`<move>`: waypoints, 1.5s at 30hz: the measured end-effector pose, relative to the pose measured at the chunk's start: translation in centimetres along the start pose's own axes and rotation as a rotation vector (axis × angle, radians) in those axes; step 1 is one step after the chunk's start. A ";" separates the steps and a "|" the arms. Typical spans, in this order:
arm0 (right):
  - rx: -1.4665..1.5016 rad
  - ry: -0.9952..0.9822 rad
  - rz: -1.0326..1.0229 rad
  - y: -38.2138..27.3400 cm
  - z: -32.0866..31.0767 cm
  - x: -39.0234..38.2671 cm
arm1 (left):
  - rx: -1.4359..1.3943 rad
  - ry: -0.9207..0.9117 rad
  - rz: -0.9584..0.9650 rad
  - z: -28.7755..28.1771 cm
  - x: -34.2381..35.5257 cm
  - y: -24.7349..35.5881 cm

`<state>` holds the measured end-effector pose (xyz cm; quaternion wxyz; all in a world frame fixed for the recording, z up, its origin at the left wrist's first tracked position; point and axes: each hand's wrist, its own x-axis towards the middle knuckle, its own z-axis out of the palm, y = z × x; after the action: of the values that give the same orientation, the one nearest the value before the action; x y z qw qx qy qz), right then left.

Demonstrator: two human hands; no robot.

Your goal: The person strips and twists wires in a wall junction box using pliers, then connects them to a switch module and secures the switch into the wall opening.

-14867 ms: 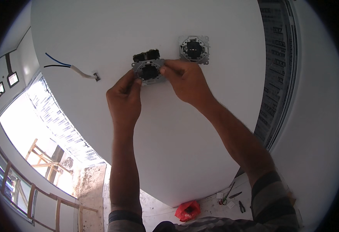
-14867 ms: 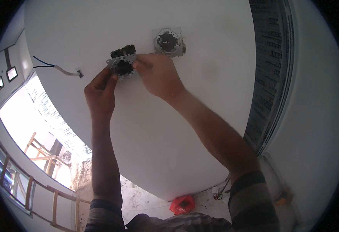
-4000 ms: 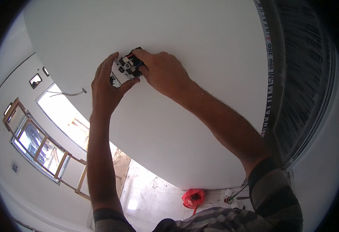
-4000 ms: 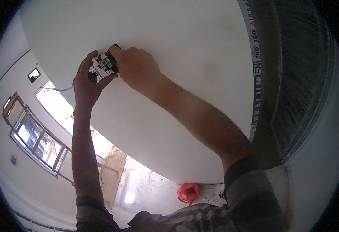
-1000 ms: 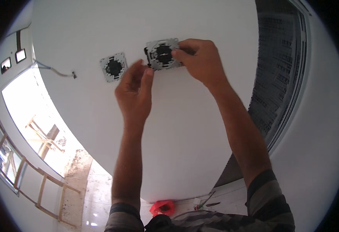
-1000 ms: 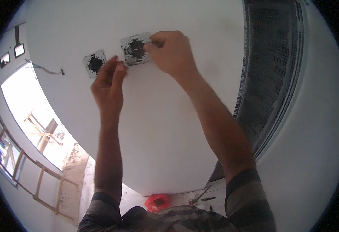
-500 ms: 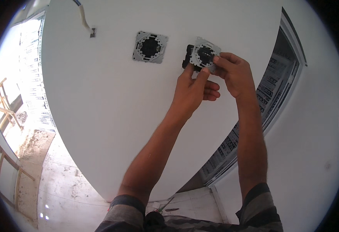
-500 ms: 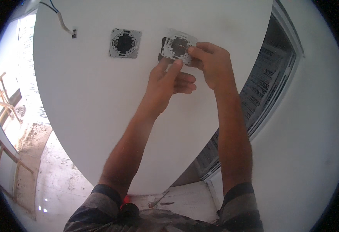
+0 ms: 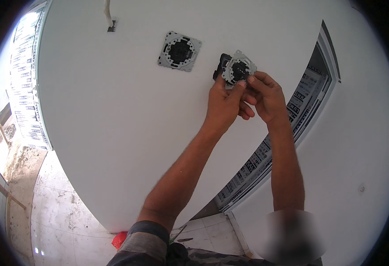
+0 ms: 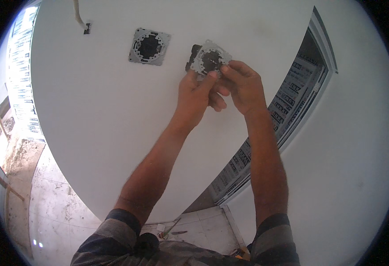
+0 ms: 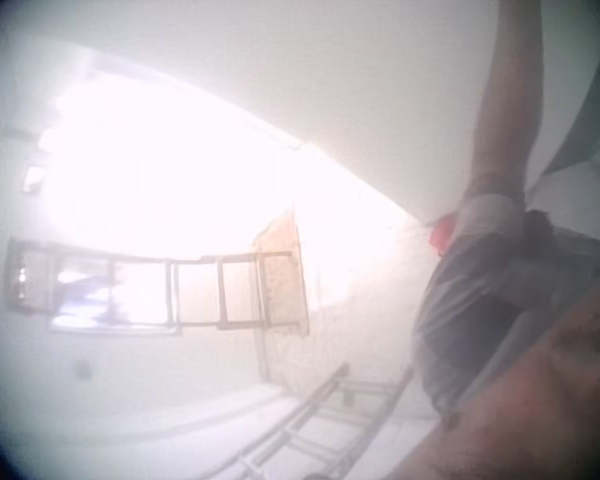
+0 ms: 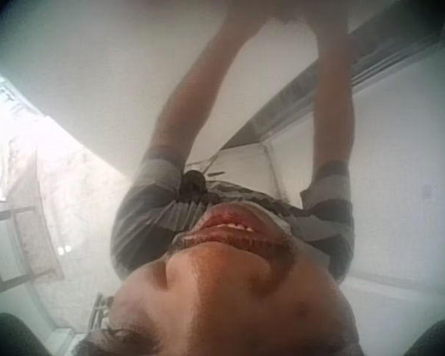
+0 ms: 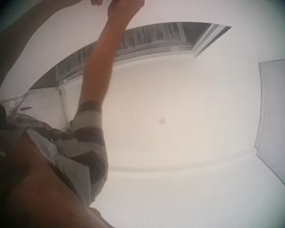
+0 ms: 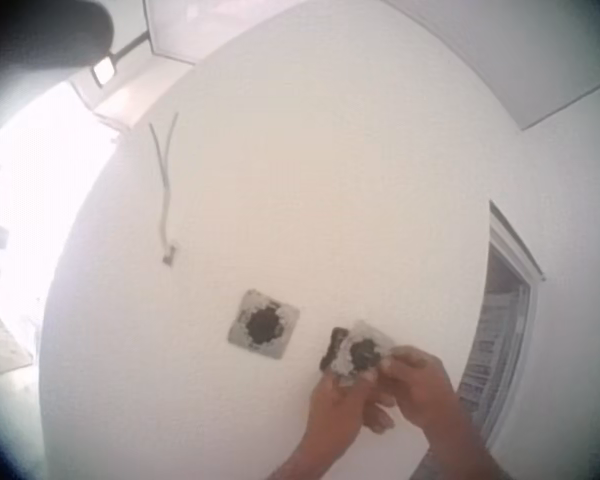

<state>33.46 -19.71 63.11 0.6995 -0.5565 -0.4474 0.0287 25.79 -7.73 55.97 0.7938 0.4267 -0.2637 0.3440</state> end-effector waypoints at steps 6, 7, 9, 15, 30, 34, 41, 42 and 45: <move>-0.058 0.083 -0.097 1.2 0.8 -0.1 | -0.016 -0.025 -0.014 0.3 0.4 0.0; -0.088 0.115 -0.093 1.2 1.0 -0.2 | -0.006 -0.024 -0.002 0.1 0.4 -0.2; -0.138 0.164 -0.086 1.2 1.6 -0.4 | -0.018 -0.024 0.031 -0.1 0.6 -0.9; -0.186 0.152 -0.113 0.9 1.2 -0.1 | -0.100 0.014 0.086 0.4 0.6 -2.0; -0.411 0.011 -0.006 -2.8 1.0 2.3 | 0.012 0.125 0.083 2.8 1.8 -1.6; -0.335 0.014 0.067 -2.9 0.7 2.3 | 0.019 0.157 0.089 2.9 1.9 -1.9; -0.175 0.043 0.034 -1.2 -0.2 1.8 | -0.010 0.067 0.130 1.8 2.2 -2.4; -0.158 0.047 0.014 -1.1 -0.1 1.9 | -0.007 0.077 0.154 1.8 2.3 -2.5; -0.138 0.070 -0.026 -0.7 0.0 1.7 | 0.001 0.099 0.190 1.8 2.4 -3.3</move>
<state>34.14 -19.07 64.63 0.6748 -0.5984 -0.4308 -0.0307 29.64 -9.82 56.96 0.7694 0.3825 -0.2633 0.4386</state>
